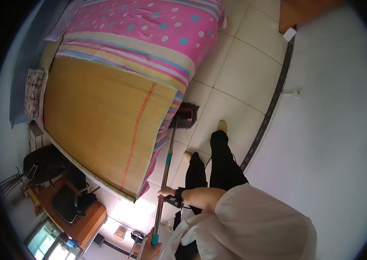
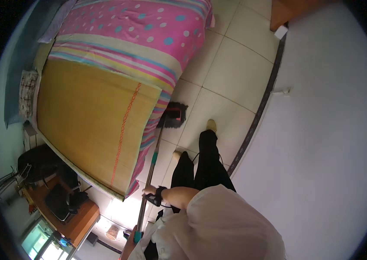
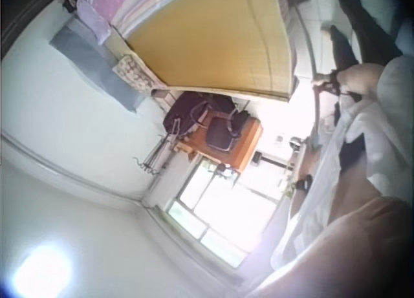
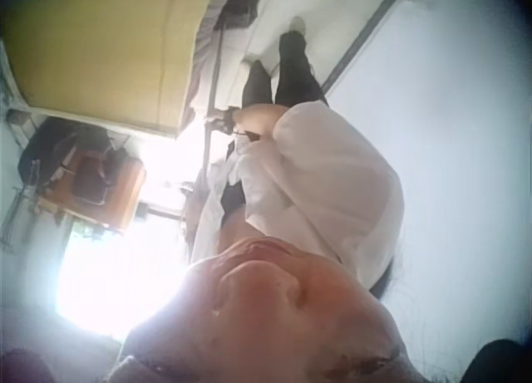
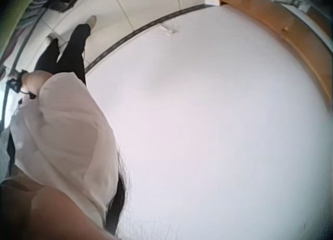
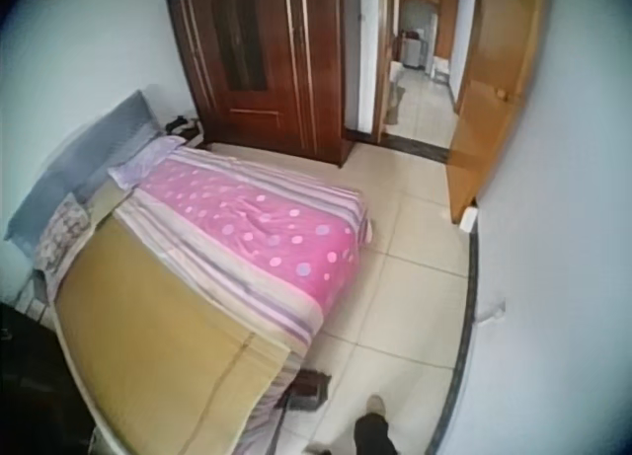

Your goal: Mop the floor of a bedroom using a spray mop after picking up initial debris with a broom and dustpan.

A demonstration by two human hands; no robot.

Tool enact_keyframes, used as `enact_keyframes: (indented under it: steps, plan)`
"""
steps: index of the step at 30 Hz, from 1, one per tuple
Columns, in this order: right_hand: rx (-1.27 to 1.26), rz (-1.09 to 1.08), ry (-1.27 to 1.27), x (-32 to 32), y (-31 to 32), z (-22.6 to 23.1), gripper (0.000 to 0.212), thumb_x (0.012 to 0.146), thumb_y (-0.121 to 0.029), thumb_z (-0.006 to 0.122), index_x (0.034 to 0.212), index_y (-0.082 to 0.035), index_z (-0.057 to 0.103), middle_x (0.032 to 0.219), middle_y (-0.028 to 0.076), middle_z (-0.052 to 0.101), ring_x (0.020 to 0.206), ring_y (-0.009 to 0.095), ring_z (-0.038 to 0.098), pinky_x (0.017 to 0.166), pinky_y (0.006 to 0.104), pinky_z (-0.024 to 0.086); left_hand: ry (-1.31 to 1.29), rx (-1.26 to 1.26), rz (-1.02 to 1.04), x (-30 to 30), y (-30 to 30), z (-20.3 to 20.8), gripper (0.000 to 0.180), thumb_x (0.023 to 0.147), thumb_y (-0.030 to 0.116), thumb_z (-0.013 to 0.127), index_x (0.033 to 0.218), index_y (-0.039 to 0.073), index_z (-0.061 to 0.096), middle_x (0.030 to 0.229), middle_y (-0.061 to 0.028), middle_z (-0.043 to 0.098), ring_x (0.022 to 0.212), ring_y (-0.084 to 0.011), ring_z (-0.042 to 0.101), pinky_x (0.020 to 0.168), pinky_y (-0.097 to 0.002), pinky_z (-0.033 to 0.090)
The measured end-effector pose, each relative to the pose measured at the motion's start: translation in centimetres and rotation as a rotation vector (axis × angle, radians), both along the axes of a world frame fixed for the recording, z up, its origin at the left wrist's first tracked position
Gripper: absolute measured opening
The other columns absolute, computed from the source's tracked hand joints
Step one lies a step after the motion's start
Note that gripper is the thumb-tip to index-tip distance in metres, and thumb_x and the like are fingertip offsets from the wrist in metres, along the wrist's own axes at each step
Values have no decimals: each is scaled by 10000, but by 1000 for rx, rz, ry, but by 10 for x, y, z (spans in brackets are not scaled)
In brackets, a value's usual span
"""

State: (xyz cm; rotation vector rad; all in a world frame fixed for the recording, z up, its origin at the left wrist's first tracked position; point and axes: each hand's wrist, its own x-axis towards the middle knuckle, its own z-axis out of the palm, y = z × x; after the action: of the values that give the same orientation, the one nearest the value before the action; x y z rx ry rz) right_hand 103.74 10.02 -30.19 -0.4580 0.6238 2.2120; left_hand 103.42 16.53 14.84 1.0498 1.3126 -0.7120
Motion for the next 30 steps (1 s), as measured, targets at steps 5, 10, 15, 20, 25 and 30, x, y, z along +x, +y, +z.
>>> enact_keyframes:
  steps: [5, 10, 15, 20, 25, 30]
  plan:
    - [1078, 383, -1395, 157, 93, 84, 385, 861, -333, 367, 754, -73, 630, 704, 97, 629, 681, 204, 620, 626, 305, 482, -2, -88, 370, 32, 10, -41, 808, 759, -54, 490, 1374, 247, 60, 530, 17, 352, 378, -65, 334, 337, -207, 267]
    - [20, 133, -1345, 392, 129, 56, 292, 662, -271, 567, 610, 13, 610, 559, 135, 586, 519, 242, 593, 479, 336, 459, -297, -152, 166, 218, 65, -149, 797, 794, -17, 472, 1371, 271, 3, 512, 30, 344, 381, -70, 333, 341, -218, 294]
    - [-149, -160, -1206, 529, 117, 62, 186, 749, -132, 528, 749, 47, 478, 685, 142, 588, 538, 263, 589, 473, 381, 489, -396, -189, 74, 351, 80, -177, 817, 772, -32, 471, 1371, 261, 0, 521, 15, 342, 362, -79, 323, 313, -224, 284]
    - [-227, -376, -872, 531, 61, 49, 208, 814, -173, 458, 805, 33, 483, 712, 153, 584, 558, 246, 578, 483, 358, 493, -363, -167, -60, 357, 52, -185, 816, 761, -36, 491, 1375, 260, 42, 489, 11, 355, 365, -84, 335, 315, -231, 280]
    - [-346, -187, -734, 417, 42, 53, 261, 853, -222, 389, 866, 32, 447, 652, 169, 584, 487, 252, 566, 428, 387, 471, -198, -16, -284, 247, 38, -162, 825, 741, -30, 523, 1371, 280, 91, 495, 4, 374, 357, -96, 359, 315, -243, 304]
    - [-177, -78, -569, 262, -10, 32, 267, 832, -256, 485, 871, 7, 510, 798, 168, 608, 671, 257, 619, 546, 386, 519, -173, 24, -408, 96, 28, -135, 812, 728, -10, 552, 1354, 321, 156, 566, -60, 488, 410, -140, 455, 383, -283, 379]
